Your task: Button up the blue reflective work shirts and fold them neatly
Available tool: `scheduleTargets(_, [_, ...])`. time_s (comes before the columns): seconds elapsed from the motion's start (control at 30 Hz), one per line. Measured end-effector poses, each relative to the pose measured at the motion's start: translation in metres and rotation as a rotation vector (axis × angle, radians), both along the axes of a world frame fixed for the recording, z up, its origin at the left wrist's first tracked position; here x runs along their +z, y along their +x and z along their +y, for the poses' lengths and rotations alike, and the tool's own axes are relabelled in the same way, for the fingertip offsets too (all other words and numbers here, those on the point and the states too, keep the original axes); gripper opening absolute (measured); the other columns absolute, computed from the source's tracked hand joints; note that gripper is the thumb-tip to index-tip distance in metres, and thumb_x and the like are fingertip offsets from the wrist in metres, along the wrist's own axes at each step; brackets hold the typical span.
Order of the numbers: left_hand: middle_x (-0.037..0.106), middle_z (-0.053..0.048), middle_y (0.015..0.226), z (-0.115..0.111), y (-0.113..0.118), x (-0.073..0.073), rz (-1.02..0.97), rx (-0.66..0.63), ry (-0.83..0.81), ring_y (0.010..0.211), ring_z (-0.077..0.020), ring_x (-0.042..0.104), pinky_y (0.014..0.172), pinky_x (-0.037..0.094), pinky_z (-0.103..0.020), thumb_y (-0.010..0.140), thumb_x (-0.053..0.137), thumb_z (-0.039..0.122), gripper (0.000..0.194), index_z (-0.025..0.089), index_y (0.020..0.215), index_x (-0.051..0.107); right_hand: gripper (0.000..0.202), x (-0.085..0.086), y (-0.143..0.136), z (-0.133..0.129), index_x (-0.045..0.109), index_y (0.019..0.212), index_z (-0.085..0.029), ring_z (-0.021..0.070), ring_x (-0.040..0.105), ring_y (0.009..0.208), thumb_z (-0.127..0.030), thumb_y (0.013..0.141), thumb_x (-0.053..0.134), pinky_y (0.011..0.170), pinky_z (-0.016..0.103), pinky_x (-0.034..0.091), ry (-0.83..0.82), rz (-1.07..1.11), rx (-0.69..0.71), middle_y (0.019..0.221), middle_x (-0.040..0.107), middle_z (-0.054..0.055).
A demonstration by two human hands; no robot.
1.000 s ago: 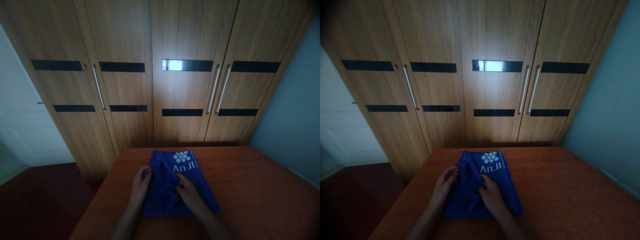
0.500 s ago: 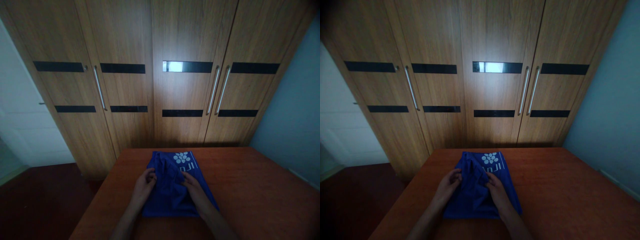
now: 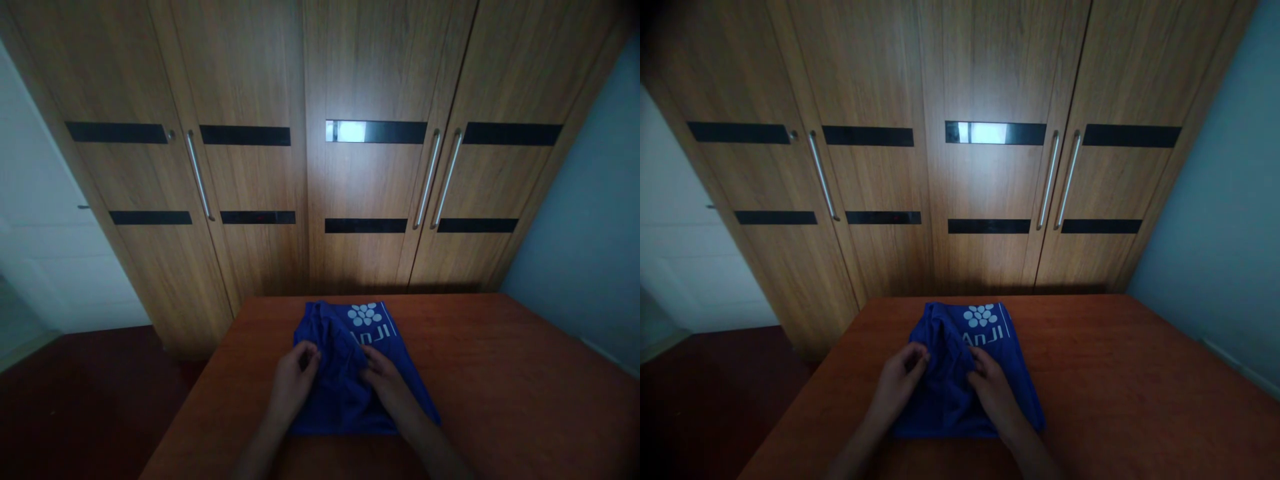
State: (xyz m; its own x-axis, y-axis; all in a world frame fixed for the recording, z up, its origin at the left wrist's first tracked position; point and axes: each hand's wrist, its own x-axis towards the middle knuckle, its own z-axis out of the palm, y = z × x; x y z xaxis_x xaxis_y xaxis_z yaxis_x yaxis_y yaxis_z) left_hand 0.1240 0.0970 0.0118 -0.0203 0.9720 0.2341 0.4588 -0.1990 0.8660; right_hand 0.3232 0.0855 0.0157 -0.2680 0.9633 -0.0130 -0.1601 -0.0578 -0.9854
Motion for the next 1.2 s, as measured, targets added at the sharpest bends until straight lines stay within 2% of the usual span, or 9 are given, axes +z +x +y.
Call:
scheduleTargets(0.1, [0.06,0.001,0.072,-0.001,0.006,0.001,-0.112,-0.043,-0.003,0.07,-0.0172,0.057,0.065,0.042,-0.025,0.083,0.051,0.039,0.021,0.021,0.076,0.057,0.038,0.007,-0.003,-0.002,0.061,0.115,-0.022,0.0232,0.059,0.109,-0.033,0.079,0.056,0.094,0.038,0.044,0.072,-0.099,0.011,0.115,0.066,0.005])
scheduleTargets(0.3, [0.066,-0.005,0.094,-0.007,0.01,0.008,-0.364,-0.215,-0.104,0.096,-0.0224,0.06,0.086,0.045,-0.031,0.08,0.056,0.033,0.018,0.02,0.091,0.062,0.06,0.009,-0.023,0.01,0.049,0.128,-0.019,0.025,0.056,0.114,-0.054,0.08,0.057,0.094,0.039,0.044,0.11,-0.325,-0.046,0.124,0.06,0.011])
scheduleTargets(0.47, [0.061,-0.007,0.125,-0.014,0.012,0.012,-0.547,-0.363,-0.238,0.122,-0.025,0.05,0.102,0.037,-0.037,0.075,0.06,0.027,0.039,0.025,0.114,0.06,0.043,0.004,-0.033,0.022,0.058,0.112,-0.02,0.0251,0.06,0.106,-0.041,0.074,0.064,0.092,0.039,0.044,0.223,-0.464,-0.146,0.11,0.066,0.007])
scheduleTargets(0.63, [0.056,-0.009,0.133,-0.014,0.017,0.006,-0.687,-0.522,-0.269,0.13,-0.027,0.042,0.102,0.037,-0.04,0.069,0.064,0.02,0.053,0.026,0.121,0.057,0.035,-0.007,-0.026,0.028,0.061,0.103,-0.019,0.0245,0.063,0.099,-0.029,0.07,0.065,0.088,0.039,0.046,0.191,-0.313,-0.202,0.104,0.069,0.007])
scheduleTargets(0.83, [0.066,-0.01,0.118,-0.008,0.008,0.009,-0.625,-0.39,-0.223,0.113,-0.0257,0.058,0.093,0.043,-0.036,0.071,0.065,0.022,0.032,0.021,0.103,0.065,0.03,0.0,-0.019,0.026,0.067,0.092,-0.019,0.0266,0.066,0.092,-0.032,0.065,0.071,0.085,0.041,0.049,0.106,-0.166,-0.25,0.095,0.073,0.005])
scheduleTargets(0.93, [0.069,-0.012,0.11,-0.001,-0.006,0.012,-0.597,-0.216,-0.187,0.102,-0.0245,0.063,0.085,0.047,-0.033,0.072,0.063,0.026,0.03,0.018,0.101,0.064,0.036,0.023,0.005,0.024,0.069,0.094,-0.018,0.0289,0.067,0.09,-0.035,0.062,0.074,0.086,0.043,0.049,0.045,-0.077,-0.274,0.094,0.074,0.006])
scheduleTargets(1.03, [0.071,-0.012,0.103,0.005,-0.021,0.011,-0.501,-0.052,-0.159,0.09,-0.023,0.066,0.075,0.048,-0.031,0.074,0.058,0.031,0.027,0.017,0.097,0.062,0.043,0.058,0.054,0.021,0.07,0.099,-0.017,0.0287,0.069,0.087,-0.039,0.063,0.076,0.086,0.044,0.05,0.008,-0.01,-0.173,0.094,0.074,0.008])
scheduleTargets(1.1, [0.072,-0.012,0.097,0.008,-0.03,0.011,-0.318,0.023,-0.131,0.086,-0.0231,0.066,0.073,0.047,-0.031,0.075,0.055,0.033,0.024,0.017,0.092,0.063,0.044,0.082,0.097,0.02,0.071,0.099,-0.018,0.0272,0.07,0.084,-0.038,0.061,0.079,0.085,0.042,0.051,0.005,-0.039,-0.171,0.093,0.074,0.009])
scheduleTargets(1.2, [0.072,-0.01,0.089,0.009,-0.042,0.012,0.122,0.17,-0.077,0.082,-0.0247,0.065,0.072,0.044,-0.031,0.079,0.051,0.036,0.024,0.02,0.088,0.065,0.036,0.107,0.169,0.025,0.067,0.107,-0.019,0.0232,0.068,0.092,-0.035,0.074,0.069,0.087,0.04,0.047,-0.02,-0.094,-0.201,0.099,0.073,0.009])
